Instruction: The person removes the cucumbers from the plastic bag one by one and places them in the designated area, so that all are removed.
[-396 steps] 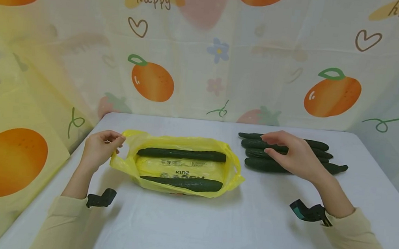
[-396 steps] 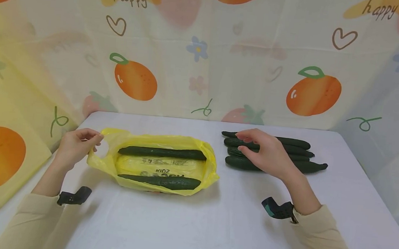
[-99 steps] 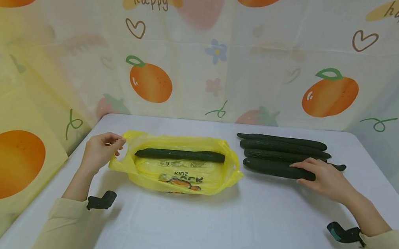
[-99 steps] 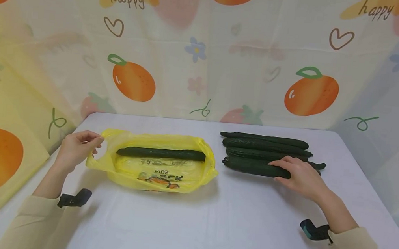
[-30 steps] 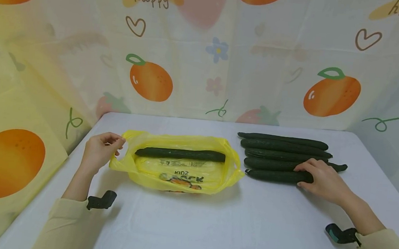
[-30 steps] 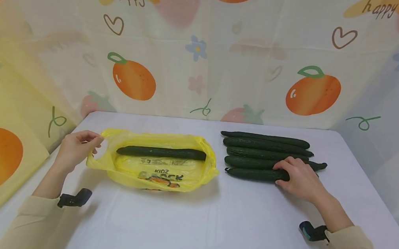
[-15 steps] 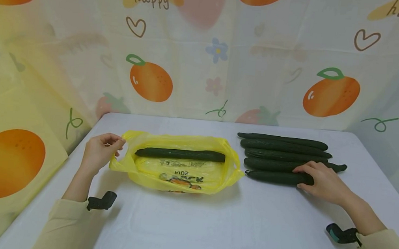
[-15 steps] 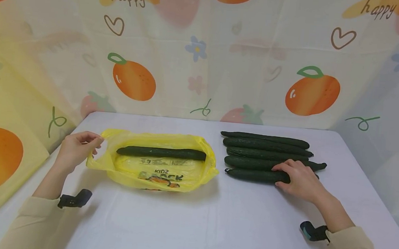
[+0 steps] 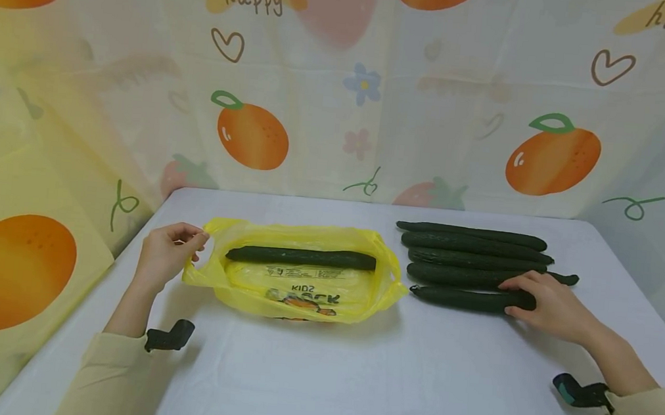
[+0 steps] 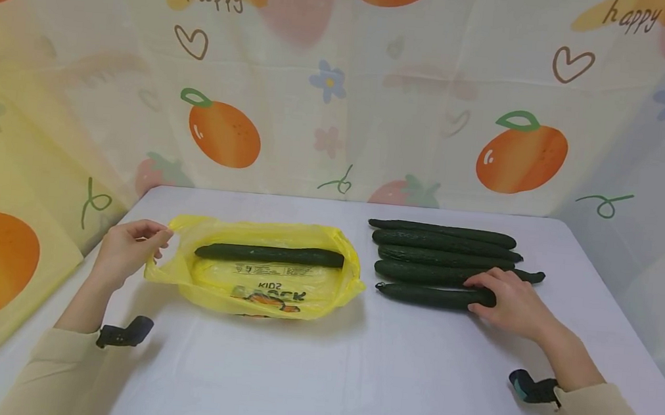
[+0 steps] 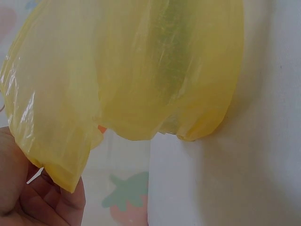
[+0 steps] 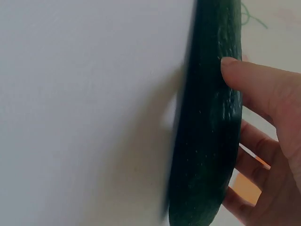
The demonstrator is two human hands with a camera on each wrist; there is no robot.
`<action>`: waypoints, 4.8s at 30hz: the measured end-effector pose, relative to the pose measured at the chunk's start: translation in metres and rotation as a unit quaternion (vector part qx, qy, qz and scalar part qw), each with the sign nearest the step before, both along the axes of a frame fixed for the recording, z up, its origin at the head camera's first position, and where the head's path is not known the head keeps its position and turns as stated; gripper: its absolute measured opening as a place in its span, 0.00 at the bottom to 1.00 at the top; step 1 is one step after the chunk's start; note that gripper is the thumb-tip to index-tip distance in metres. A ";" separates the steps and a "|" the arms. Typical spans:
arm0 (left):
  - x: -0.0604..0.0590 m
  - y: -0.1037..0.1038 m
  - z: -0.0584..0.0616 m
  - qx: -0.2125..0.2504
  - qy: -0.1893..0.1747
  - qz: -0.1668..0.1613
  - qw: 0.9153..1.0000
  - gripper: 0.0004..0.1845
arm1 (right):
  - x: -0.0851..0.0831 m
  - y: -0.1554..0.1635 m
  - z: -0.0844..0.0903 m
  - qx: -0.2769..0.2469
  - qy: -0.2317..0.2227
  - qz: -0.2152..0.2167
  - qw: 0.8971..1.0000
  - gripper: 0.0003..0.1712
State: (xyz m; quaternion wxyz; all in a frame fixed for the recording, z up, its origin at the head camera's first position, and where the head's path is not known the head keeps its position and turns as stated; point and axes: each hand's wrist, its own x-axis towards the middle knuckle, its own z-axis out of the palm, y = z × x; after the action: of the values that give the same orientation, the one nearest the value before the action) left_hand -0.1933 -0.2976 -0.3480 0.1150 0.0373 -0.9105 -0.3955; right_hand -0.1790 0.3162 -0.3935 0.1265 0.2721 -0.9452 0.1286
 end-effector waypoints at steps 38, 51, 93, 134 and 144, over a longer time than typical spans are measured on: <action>-0.001 0.000 -0.001 0.002 0.003 -0.002 1.000 0.17 | -0.002 0.001 -0.004 -0.008 0.030 -0.011 0.999 0.19; -0.002 0.000 -0.002 0.001 0.004 -0.001 1.000 0.18 | -0.001 -0.015 0.016 -0.046 0.007 -0.002 0.999 0.20; 0.000 0.002 0.001 0.001 -0.002 0.001 1.000 0.16 | 0.000 -0.121 0.087 -0.134 0.056 0.117 0.983 0.25; 0.000 0.003 -0.003 0.002 -0.008 0.001 1.000 0.17 | -0.026 -0.249 0.115 -0.070 -0.113 0.221 0.966 0.20; 0.000 0.002 -0.003 0.001 -0.007 0.002 1.000 0.17 | -0.042 -0.277 0.105 -0.025 -0.167 0.219 0.961 0.22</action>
State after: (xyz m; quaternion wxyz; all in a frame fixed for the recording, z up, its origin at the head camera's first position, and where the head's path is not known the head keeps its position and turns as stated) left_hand -0.1930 -0.2959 -0.3514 0.1097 0.0419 -0.9107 -0.3960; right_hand -0.2206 0.0387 -0.2881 -0.0572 0.4438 -0.8668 0.2201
